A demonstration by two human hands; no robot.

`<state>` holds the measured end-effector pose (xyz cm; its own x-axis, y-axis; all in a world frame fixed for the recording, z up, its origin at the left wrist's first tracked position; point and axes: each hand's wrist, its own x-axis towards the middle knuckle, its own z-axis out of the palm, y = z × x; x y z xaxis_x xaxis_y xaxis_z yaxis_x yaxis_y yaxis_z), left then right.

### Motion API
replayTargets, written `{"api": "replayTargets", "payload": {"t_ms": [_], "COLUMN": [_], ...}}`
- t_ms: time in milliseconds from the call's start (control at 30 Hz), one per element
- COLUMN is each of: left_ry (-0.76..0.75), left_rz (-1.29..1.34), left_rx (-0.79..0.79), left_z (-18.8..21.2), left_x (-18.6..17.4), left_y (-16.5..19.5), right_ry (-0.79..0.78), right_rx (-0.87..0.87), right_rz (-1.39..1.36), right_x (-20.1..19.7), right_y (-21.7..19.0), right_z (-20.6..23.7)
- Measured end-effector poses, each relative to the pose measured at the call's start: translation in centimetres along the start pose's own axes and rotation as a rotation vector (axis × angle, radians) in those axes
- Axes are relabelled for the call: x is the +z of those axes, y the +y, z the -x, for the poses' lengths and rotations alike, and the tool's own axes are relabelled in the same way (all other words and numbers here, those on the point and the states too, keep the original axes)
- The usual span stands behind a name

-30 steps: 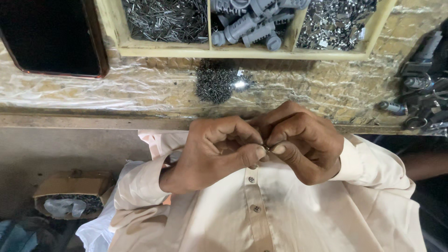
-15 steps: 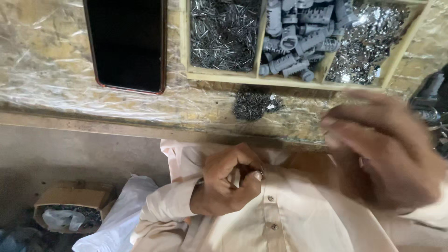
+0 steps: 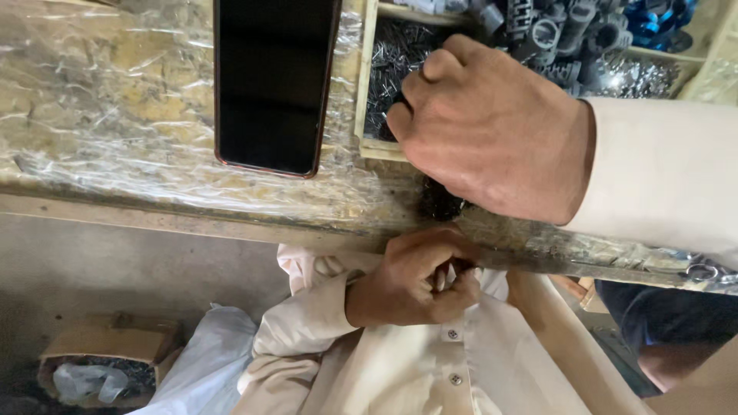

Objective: The person sits at a workbench assembling small spray nozzle components by hand. They pick gray plastic nozzle bodies, metal springs and small inserts from a compartment box, press the parts together, attach a blue cap, and place the finished nozzle on a pile to the right, repeating the cycle.

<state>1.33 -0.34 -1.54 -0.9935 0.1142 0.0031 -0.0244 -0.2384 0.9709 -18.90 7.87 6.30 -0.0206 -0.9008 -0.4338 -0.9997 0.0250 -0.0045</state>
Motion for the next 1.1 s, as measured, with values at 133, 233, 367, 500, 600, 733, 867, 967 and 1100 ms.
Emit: {"api": "replayTargets", "payload": {"t_ms": [133,233,367,500,600,733,867,967,1100], "left_ry": [-0.029,-0.014,0.022,-0.002,0.048,0.07,0.073,0.071,0.018], "left_rz": [0.006,0.011,-0.012,-0.052,0.145,0.61,0.503,0.404,0.482], "left_rx": [-0.037,-0.031,0.003,0.013,0.017,-0.115,-0.089,-0.137,-0.251], "left_z": [0.0,-0.2,-0.4,0.0,0.5,1.0,1.1,1.1,1.3], "left_x": [0.1,0.2,0.1,-0.3,-0.4,0.0,0.5,0.7,1.2], "left_y": [0.0,0.0,-0.2,-0.5,-0.6,0.0,0.8,0.8,0.3], "right_ry": [0.235,0.22,0.317,0.519,0.599,0.87,1.012,1.028,0.866], "right_rx": [0.002,-0.066,-0.117,-0.117,0.112,0.46,0.764,0.883,0.837], "right_rz": [-0.132,-0.129,0.038,0.118,-0.783,-1.039,-1.171,-1.029,-0.904], "right_x": [1.6,3.4,2.4,-1.7,-3.7,-0.9,7.0,11.3,12.8], "right_y": [0.8,0.8,0.7,0.4,-1.1,-7.9,-14.5,-16.7,-16.1], "right_z": [0.8,2.0,1.6,1.0,4.2,8.0,11.0,13.7,14.1]}}
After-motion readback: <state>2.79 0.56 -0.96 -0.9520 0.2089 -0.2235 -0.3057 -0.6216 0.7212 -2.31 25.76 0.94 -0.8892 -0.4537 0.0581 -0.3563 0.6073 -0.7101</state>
